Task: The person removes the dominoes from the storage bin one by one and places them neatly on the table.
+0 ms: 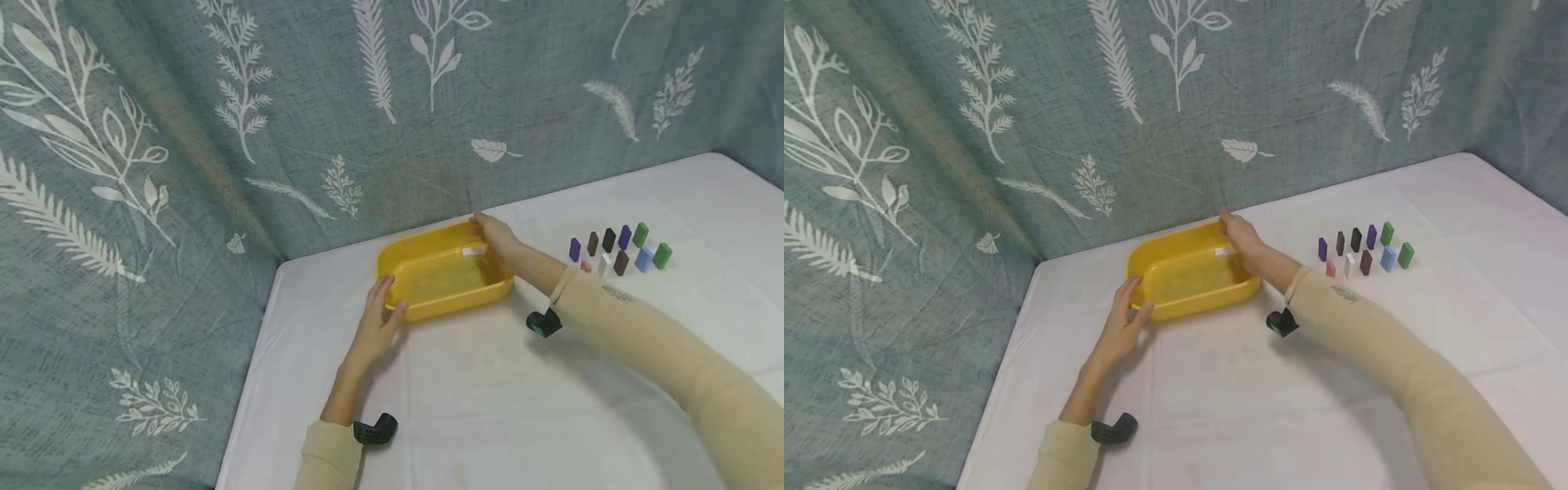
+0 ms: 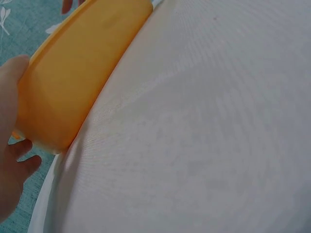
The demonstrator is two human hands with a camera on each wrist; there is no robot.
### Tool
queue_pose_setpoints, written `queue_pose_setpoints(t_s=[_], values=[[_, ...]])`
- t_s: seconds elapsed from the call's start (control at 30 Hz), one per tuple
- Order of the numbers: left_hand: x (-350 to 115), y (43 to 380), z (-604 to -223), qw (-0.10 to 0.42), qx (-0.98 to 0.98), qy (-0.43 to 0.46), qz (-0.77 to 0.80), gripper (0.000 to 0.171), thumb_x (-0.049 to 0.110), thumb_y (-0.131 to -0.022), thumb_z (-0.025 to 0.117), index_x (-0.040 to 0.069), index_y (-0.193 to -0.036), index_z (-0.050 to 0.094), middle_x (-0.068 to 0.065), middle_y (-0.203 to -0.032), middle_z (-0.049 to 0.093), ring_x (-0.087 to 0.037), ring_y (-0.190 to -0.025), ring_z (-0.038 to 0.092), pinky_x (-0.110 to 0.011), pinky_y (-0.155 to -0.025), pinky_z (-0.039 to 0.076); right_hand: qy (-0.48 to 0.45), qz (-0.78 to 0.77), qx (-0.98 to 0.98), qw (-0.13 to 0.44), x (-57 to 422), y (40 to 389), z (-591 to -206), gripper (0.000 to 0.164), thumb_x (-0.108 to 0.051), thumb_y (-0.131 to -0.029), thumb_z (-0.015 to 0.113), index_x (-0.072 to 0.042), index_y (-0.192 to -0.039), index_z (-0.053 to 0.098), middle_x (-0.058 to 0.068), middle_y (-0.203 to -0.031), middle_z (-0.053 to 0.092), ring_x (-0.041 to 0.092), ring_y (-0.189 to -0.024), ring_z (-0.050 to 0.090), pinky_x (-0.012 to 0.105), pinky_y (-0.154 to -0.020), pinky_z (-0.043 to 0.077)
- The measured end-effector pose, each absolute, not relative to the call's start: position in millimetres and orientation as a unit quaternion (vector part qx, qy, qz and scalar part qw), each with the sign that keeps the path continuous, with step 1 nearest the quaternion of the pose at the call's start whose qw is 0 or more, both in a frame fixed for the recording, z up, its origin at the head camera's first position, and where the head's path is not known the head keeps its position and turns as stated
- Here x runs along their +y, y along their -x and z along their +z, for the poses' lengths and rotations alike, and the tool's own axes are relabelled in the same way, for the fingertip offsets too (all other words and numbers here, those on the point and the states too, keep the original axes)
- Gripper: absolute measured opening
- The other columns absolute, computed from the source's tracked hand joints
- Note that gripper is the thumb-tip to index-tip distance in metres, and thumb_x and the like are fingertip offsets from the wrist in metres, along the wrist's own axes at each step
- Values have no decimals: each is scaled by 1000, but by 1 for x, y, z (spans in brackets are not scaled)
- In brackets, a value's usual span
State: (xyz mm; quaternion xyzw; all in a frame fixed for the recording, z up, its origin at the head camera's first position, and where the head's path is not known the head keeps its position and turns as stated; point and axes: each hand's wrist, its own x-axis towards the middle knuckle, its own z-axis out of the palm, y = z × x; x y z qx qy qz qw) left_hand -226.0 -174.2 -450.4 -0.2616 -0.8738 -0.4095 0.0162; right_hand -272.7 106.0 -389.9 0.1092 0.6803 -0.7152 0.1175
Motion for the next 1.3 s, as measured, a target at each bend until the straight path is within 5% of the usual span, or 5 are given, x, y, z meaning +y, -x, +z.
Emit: queue_pose_setpoints(t_s=[0.43,0.77,1.3], values=[[-174,225,-449,20,-874,260,-409,61,36,-101,46,5,-149,26,-17,-154,19,-33,-140,18,-53,-109,19,-110,-675,721,111,90,280,-406,59,-34,-105,26,-1,-151,8,17,-156,11,35,-141,13,48,-112,16],[-175,225,-447,19,-880,255,-401,62,39,-101,45,7,-150,25,-15,-155,19,-30,-141,17,-50,-110,19,-116,-649,741,126,77,282,-409,56,-31,-105,30,2,-149,18,19,-151,24,34,-133,30,45,-104,33],[-174,226,-451,18,-874,256,-412,62,39,-100,46,6,-149,27,-16,-154,21,-30,-141,19,-51,-109,21,-49,-574,799,174,35,281,-416,56,-30,-101,45,2,-144,28,21,-143,37,34,-124,40,44,-102,35]])
